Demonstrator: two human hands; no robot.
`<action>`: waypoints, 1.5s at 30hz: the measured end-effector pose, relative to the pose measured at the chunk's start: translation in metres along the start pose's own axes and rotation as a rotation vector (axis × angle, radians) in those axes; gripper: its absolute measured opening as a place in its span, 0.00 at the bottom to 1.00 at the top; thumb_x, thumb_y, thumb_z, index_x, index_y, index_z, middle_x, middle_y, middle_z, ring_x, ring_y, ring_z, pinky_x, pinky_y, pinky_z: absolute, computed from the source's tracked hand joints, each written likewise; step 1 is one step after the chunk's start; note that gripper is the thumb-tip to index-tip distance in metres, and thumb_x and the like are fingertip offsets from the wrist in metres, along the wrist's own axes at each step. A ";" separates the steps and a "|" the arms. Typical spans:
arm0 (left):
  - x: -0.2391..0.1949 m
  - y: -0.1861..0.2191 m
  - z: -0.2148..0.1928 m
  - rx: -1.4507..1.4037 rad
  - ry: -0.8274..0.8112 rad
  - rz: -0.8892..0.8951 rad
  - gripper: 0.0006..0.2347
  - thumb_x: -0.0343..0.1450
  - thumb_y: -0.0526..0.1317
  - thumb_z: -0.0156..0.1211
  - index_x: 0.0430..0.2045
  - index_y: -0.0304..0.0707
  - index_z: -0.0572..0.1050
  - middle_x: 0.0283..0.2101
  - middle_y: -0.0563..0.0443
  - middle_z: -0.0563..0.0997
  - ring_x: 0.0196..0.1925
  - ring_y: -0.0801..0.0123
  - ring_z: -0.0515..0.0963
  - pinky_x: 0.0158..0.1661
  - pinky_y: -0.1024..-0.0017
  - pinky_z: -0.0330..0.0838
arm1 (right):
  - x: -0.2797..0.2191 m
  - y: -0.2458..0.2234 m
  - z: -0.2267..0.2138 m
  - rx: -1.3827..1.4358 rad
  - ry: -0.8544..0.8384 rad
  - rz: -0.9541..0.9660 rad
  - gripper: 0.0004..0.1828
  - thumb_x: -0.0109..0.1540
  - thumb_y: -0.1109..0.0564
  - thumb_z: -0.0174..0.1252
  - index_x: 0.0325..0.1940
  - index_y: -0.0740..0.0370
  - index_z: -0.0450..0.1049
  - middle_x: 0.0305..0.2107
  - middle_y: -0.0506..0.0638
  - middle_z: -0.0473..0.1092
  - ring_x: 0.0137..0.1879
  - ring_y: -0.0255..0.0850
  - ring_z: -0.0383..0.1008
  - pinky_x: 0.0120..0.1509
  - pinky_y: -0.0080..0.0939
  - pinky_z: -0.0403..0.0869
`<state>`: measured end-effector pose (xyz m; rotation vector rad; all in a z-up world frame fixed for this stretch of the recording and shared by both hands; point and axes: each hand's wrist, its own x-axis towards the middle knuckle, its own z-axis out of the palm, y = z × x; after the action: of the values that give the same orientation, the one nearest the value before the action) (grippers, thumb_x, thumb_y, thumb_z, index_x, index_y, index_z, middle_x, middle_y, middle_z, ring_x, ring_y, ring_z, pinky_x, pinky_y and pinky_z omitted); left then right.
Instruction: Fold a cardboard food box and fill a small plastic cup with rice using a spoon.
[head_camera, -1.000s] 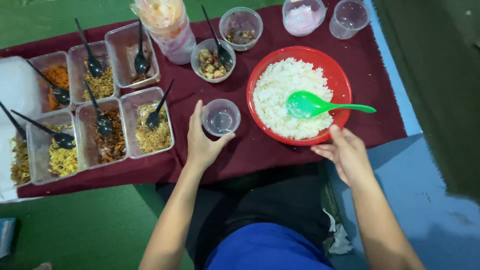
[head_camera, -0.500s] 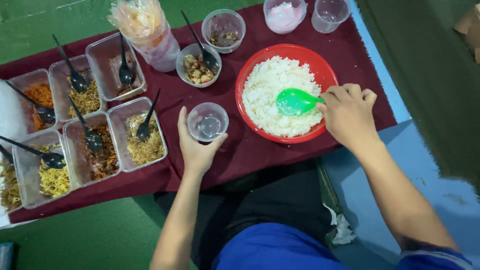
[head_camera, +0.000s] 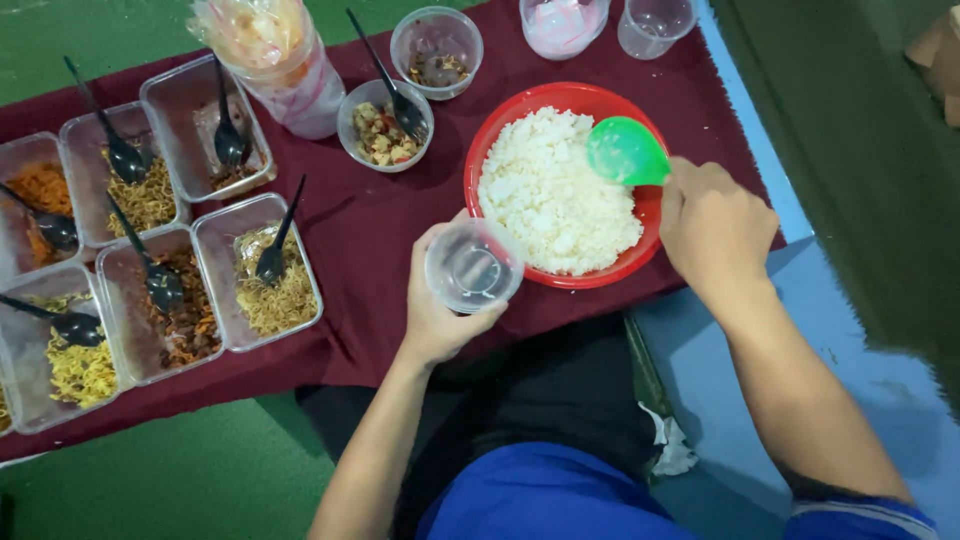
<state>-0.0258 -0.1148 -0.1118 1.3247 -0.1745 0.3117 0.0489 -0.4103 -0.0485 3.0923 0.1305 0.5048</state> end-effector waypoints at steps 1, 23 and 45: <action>0.001 0.003 0.001 0.001 0.001 -0.004 0.44 0.49 0.36 0.85 0.60 0.34 0.62 0.59 0.38 0.75 0.63 0.59 0.74 0.65 0.57 0.66 | 0.000 0.002 0.000 0.001 -0.005 0.000 0.09 0.73 0.48 0.57 0.54 0.45 0.81 0.31 0.48 0.73 0.34 0.55 0.80 0.39 0.60 0.77; 0.014 0.002 0.005 -0.057 -0.155 -0.054 0.43 0.52 0.32 0.82 0.60 0.34 0.59 0.61 0.37 0.73 0.66 0.56 0.72 0.65 0.55 0.67 | -0.034 -0.016 0.022 -0.232 0.116 -0.169 0.15 0.67 0.50 0.56 0.56 0.46 0.82 0.30 0.46 0.72 0.28 0.45 0.79 0.32 0.48 0.79; 0.009 0.009 -0.001 -0.028 -0.077 -0.094 0.43 0.52 0.34 0.83 0.62 0.39 0.62 0.66 0.43 0.70 0.65 0.62 0.72 0.65 0.59 0.68 | 0.020 0.038 0.059 0.734 -0.549 0.316 0.15 0.65 0.54 0.59 0.54 0.56 0.82 0.32 0.63 0.78 0.23 0.48 0.71 0.12 0.44 0.66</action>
<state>-0.0196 -0.1112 -0.1013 1.3136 -0.1804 0.1783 0.0894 -0.4461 -0.0971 3.8297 -0.2370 -0.5489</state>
